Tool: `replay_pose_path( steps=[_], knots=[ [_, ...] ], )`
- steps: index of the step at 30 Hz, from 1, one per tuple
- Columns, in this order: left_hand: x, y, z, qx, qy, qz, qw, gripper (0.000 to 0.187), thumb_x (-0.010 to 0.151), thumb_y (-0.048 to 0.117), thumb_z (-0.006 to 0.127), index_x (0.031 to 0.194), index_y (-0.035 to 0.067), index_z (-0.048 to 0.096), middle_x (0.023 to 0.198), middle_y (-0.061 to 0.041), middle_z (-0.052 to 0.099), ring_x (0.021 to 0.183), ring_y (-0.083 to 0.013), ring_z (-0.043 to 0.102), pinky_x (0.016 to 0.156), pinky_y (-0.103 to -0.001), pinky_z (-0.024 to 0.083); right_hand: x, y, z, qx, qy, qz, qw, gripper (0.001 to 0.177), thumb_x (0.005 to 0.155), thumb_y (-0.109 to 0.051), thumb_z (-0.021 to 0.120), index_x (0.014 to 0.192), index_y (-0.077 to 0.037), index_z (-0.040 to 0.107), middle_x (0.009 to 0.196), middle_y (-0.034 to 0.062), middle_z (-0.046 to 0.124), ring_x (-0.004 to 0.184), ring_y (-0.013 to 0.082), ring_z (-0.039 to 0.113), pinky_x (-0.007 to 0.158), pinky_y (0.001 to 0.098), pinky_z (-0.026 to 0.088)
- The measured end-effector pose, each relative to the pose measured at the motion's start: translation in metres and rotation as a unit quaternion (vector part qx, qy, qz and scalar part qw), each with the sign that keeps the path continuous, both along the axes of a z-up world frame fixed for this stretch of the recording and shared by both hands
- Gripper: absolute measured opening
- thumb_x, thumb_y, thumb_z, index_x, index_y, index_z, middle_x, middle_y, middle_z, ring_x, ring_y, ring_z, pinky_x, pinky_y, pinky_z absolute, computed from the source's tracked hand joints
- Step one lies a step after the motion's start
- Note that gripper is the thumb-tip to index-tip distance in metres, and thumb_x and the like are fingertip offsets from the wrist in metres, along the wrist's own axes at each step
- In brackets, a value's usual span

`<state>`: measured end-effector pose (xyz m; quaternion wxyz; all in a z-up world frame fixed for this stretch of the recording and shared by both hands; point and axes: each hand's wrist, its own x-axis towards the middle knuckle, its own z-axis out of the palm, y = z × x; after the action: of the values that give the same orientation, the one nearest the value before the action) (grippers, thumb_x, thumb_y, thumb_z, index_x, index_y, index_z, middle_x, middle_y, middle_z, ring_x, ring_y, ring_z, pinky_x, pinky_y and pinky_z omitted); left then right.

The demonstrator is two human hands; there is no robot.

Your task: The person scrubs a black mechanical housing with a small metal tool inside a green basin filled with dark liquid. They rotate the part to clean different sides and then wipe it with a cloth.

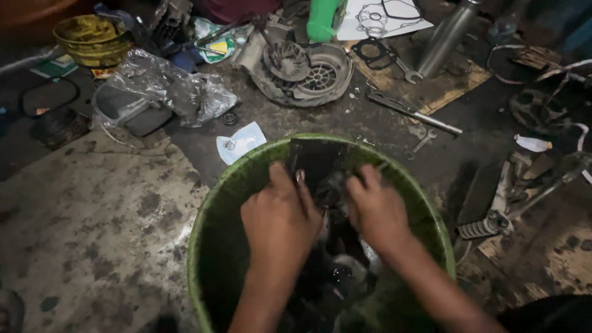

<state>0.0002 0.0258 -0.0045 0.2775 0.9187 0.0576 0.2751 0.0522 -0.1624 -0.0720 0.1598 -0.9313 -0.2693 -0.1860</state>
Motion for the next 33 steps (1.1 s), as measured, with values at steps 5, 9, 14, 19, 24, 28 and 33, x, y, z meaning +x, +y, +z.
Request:
replay_pose_path(
  steps=[5,9,14,19,24,28,33],
  knots=[
    [0.004,0.002,0.004,0.000,-0.004,-0.006,1.000,0.022,0.092,0.015,0.066,0.094,-0.004,0.057,0.055,-0.017,0.065,0.047,-0.0394,0.064,0.044,-0.049,0.050,-0.001,0.002,-0.008,-0.069,0.045,0.017,0.996,0.026,0.078,-0.010,0.071,0.101,-0.008,0.059,0.126,0.0222,0.057,0.079,0.0426,0.067,0.062,0.0511,0.054],
    [0.000,0.000,0.003,-0.017,0.006,-0.017,1.000,0.018,0.093,0.016,0.065,0.087,0.001,0.057,0.059,-0.018,0.066,0.050,-0.0397,0.065,0.047,-0.050,0.051,0.000,0.002,-0.011,-0.067,0.087,-0.040,0.993,0.026,0.079,-0.007,0.070,0.103,-0.009,0.060,0.129,0.0217,0.057,0.079,0.0439,0.066,0.065,0.0520,0.055],
    [0.004,0.001,0.003,-0.003,0.017,-0.005,1.000,0.019,0.093,0.017,0.064,0.093,-0.001,0.059,0.058,-0.020,0.065,0.049,-0.0405,0.065,0.047,-0.050,0.051,-0.004,0.007,-0.005,-0.044,0.027,-0.010,0.999,0.035,0.074,-0.004,0.065,0.107,-0.008,0.058,0.122,0.0212,0.057,0.093,0.0468,0.066,0.072,0.0530,0.055],
    [0.004,0.001,0.001,-0.010,0.019,-0.016,1.000,0.019,0.094,0.017,0.064,0.094,-0.001,0.060,0.057,-0.019,0.065,0.049,-0.0416,0.064,0.048,-0.052,0.051,-0.014,0.017,-0.009,-0.114,0.146,-0.009,0.983,0.035,0.081,-0.002,0.061,0.116,-0.007,0.056,0.133,0.0241,0.053,0.089,0.0450,0.066,0.071,0.0534,0.055],
    [0.003,0.004,-0.004,-0.007,0.029,-0.020,0.999,0.018,0.093,0.017,0.064,0.092,-0.001,0.059,0.058,-0.020,0.065,0.051,-0.0421,0.065,0.050,-0.052,0.052,-0.011,0.007,-0.006,-0.044,0.068,-0.086,0.993,0.031,0.079,-0.005,0.064,0.109,-0.005,0.057,0.127,0.0233,0.056,0.090,0.0468,0.065,0.071,0.0549,0.054],
    [0.008,0.006,0.002,-0.012,0.037,-0.018,0.999,0.020,0.093,0.018,0.065,0.094,-0.001,0.059,0.058,-0.020,0.066,0.051,-0.0428,0.065,0.050,-0.054,0.052,-0.015,0.023,-0.004,-0.062,0.148,-0.006,0.987,0.034,0.077,0.000,0.063,0.110,-0.005,0.056,0.128,0.0241,0.054,0.087,0.0468,0.064,0.073,0.0545,0.053],
    [0.003,0.011,0.000,-0.018,0.048,-0.012,0.999,0.020,0.093,0.019,0.066,0.093,0.000,0.059,0.060,-0.020,0.066,0.053,-0.0434,0.065,0.051,-0.054,0.051,-0.015,0.016,0.006,-0.052,0.111,-0.052,0.991,0.035,0.077,-0.003,0.068,0.110,-0.007,0.057,0.125,0.0213,0.056,0.098,0.0465,0.064,0.079,0.0535,0.053]
  ],
)
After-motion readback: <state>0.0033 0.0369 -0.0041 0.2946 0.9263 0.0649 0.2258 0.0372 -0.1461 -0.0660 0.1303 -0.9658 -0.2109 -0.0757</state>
